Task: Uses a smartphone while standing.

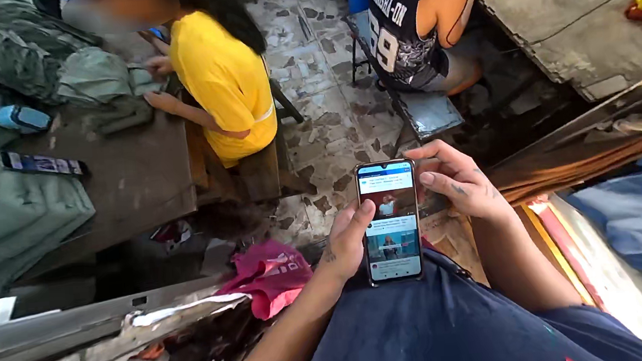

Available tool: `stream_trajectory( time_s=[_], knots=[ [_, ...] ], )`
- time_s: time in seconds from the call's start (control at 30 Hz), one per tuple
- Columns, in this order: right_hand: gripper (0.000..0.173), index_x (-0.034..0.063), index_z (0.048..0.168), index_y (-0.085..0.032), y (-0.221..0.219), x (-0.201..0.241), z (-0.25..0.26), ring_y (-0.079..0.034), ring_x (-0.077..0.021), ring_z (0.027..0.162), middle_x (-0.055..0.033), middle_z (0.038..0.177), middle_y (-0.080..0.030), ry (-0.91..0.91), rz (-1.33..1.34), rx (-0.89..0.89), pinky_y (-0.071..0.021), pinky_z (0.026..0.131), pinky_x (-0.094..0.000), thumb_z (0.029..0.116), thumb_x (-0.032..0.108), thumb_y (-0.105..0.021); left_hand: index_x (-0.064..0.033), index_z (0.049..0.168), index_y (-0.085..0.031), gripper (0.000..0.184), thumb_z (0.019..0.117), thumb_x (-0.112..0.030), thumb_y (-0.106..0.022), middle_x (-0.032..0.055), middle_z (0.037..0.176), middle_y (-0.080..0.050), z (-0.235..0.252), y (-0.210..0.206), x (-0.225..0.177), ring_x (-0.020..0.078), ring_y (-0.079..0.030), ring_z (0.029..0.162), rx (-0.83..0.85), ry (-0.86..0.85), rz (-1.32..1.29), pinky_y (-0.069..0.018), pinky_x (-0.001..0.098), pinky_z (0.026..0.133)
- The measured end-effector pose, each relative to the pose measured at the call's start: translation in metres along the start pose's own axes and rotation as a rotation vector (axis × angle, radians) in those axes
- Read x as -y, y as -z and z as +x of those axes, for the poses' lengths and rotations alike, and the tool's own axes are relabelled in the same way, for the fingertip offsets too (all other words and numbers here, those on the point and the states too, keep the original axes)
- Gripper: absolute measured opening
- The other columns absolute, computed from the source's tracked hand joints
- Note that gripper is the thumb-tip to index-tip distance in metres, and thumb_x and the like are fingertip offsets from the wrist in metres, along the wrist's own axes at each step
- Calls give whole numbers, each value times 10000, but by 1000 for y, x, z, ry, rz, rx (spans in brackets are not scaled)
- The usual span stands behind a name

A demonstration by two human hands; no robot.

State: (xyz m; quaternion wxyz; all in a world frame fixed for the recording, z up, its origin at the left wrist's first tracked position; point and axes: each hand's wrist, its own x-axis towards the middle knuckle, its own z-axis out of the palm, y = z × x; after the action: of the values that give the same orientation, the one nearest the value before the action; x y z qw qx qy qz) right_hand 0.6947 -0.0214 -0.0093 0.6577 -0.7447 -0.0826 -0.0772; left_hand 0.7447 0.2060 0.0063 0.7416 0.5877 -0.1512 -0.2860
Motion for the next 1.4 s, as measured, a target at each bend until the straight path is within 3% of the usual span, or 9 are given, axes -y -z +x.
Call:
stream_trajectory(
  time_s=[0.13,0.4,0.5,0.7,0.97,1.13,1.27,1.4],
  knots=[
    [406,31,1370,-530,39,-15,37,-665,-26,751,57,863,-686,35,-11,25,-590,709,-220,1009,216,-556,-4,1221,-585,355,1080,-254,-377,-29,1048,-727,49,-13,-3,34,-683,1027,-50,-38,5,-561,268,972],
    [478,77,1438,-491,130,-36,106,-665,-10,766,69,863,-695,107,53,87,-586,725,-203,1030,311,-579,-57,1175,-635,384,1083,-358,-417,-40,1035,-747,155,-51,-9,50,-701,1015,-60,-112,-6,-579,286,957],
    [469,89,1443,-490,163,-44,127,-662,-11,762,59,865,-698,110,56,102,-581,723,-202,1033,299,-577,-95,1164,-666,422,1065,-452,-466,-50,1033,-756,191,-64,-7,49,-709,1005,-46,-134,-26,-587,282,943],
    [451,107,1436,-497,210,-61,166,-655,-10,735,70,844,-685,73,39,146,-577,697,-194,1023,266,-582,-113,1158,-672,436,1049,-492,-486,-64,1036,-752,243,-79,5,42,-703,1006,-88,-143,-43,-583,284,942],
    [442,154,1422,-509,224,-87,208,-653,-11,729,73,860,-698,93,111,176,-576,685,-191,1022,313,-610,-95,1189,-652,402,1073,-405,-424,-43,1040,-737,280,-65,7,40,-692,1003,-148,-48,35,-576,288,937],
    [413,127,1402,-523,216,-95,238,-657,-7,739,75,868,-705,82,112,118,-579,697,-192,1011,229,-611,-93,1217,-631,345,1074,-321,-414,-55,1032,-738,308,-44,-1,36,-695,995,-134,-35,10,-577,278,930],
    [326,118,1322,-598,206,-105,272,-659,-12,703,72,846,-707,166,38,14,-586,668,-197,1009,213,-609,-72,1179,-622,295,1059,-201,-386,-63,985,-735,339,-12,-11,26,-701,945,-84,-37,14,-589,267,896],
    [279,48,1248,-641,178,-112,316,-631,-7,676,63,815,-676,211,-44,-109,-574,643,-200,1012,186,-591,-59,1198,-624,318,1066,-250,-407,-49,1008,-739,367,37,-27,43,-702,964,-19,-61,30,-589,283,908]
  ],
)
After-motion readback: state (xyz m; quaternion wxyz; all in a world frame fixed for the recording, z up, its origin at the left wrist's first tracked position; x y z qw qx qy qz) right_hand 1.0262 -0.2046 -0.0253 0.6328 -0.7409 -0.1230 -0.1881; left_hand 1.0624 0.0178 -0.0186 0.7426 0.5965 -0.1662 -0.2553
